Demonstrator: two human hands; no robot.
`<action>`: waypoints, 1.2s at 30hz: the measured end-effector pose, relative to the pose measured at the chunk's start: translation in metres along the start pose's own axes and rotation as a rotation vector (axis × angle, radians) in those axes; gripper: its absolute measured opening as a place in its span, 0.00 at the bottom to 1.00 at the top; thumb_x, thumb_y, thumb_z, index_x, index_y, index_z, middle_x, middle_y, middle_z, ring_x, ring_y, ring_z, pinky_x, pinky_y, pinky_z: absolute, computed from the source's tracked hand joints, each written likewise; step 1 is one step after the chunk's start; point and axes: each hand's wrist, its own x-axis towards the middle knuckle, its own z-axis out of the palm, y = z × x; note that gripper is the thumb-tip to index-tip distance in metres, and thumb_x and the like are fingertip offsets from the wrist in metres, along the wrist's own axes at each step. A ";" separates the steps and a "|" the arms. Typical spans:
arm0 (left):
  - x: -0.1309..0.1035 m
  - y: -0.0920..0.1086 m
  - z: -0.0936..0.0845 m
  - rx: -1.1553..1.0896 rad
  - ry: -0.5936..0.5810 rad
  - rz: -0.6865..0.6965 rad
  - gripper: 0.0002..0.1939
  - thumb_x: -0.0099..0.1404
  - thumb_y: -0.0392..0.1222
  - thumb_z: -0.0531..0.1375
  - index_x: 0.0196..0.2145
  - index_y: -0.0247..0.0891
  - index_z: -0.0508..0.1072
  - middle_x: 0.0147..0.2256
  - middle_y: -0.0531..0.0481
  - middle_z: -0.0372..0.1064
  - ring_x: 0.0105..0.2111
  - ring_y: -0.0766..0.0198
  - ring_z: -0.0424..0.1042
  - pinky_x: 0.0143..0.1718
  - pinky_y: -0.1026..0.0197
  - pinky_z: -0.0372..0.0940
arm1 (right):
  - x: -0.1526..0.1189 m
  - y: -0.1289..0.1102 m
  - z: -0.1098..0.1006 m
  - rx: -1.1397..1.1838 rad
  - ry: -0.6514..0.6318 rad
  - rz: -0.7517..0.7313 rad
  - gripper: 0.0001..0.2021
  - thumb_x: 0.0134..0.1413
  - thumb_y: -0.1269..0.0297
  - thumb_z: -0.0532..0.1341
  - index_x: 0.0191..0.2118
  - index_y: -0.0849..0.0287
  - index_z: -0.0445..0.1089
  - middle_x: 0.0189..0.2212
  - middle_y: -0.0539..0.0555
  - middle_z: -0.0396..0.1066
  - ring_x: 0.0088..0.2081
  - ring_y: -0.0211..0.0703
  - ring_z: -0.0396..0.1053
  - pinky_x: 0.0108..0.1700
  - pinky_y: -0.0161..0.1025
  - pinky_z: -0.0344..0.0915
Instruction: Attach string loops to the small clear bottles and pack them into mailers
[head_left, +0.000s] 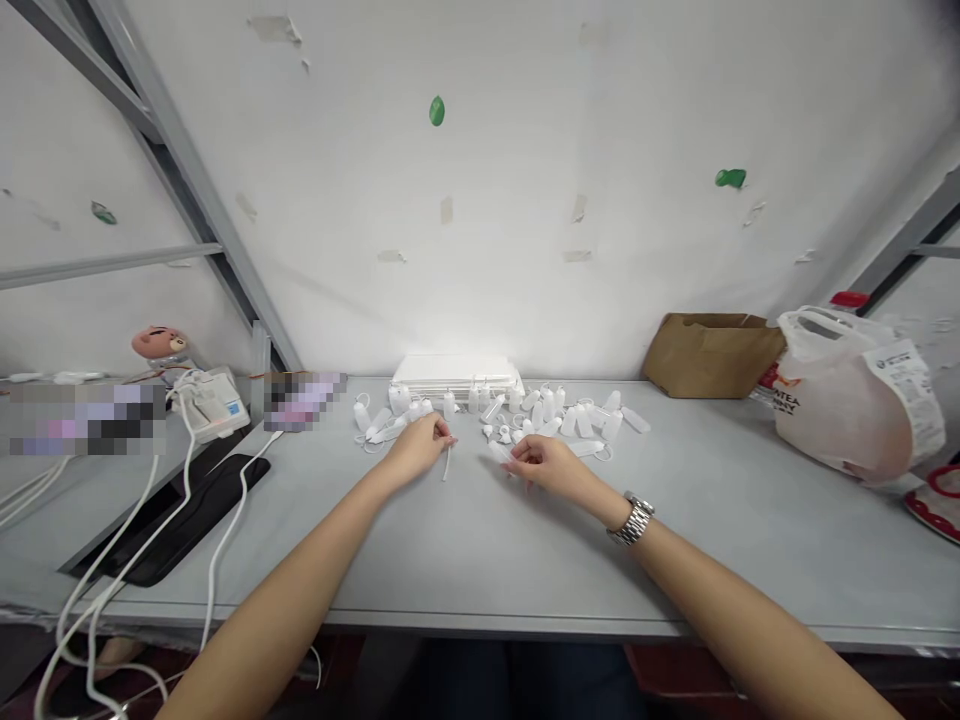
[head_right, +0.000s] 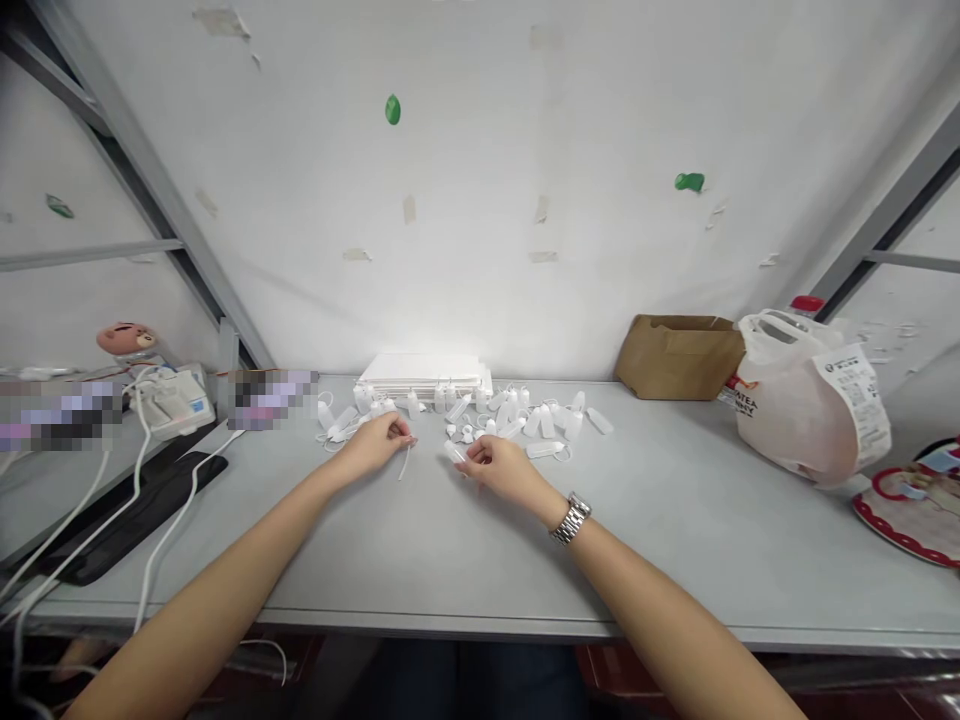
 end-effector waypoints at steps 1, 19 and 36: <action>-0.001 0.003 0.002 -0.061 -0.002 0.005 0.04 0.55 0.41 0.57 0.28 0.38 0.65 0.31 0.49 0.72 0.33 0.60 0.72 0.31 0.61 0.63 | 0.000 0.000 0.001 0.014 -0.003 -0.015 0.11 0.46 0.57 0.61 0.30 0.61 0.66 0.27 0.52 0.71 0.24 0.35 0.66 0.27 0.34 0.62; -0.022 0.035 0.011 -1.029 -0.239 -0.076 0.19 0.48 0.43 0.65 0.38 0.34 0.71 0.36 0.43 0.75 0.38 0.59 0.73 0.50 0.53 0.60 | 0.001 0.002 0.009 0.050 0.032 -0.132 0.13 0.49 0.55 0.58 0.31 0.62 0.68 0.26 0.51 0.67 0.26 0.36 0.64 0.30 0.36 0.61; -0.026 0.041 0.008 -0.887 -0.134 0.018 0.16 0.52 0.49 0.62 0.35 0.37 0.76 0.41 0.45 0.73 0.44 0.54 0.69 0.50 0.54 0.59 | -0.002 -0.002 0.006 0.067 0.037 -0.157 0.12 0.52 0.55 0.56 0.33 0.60 0.67 0.27 0.51 0.68 0.26 0.37 0.65 0.31 0.36 0.62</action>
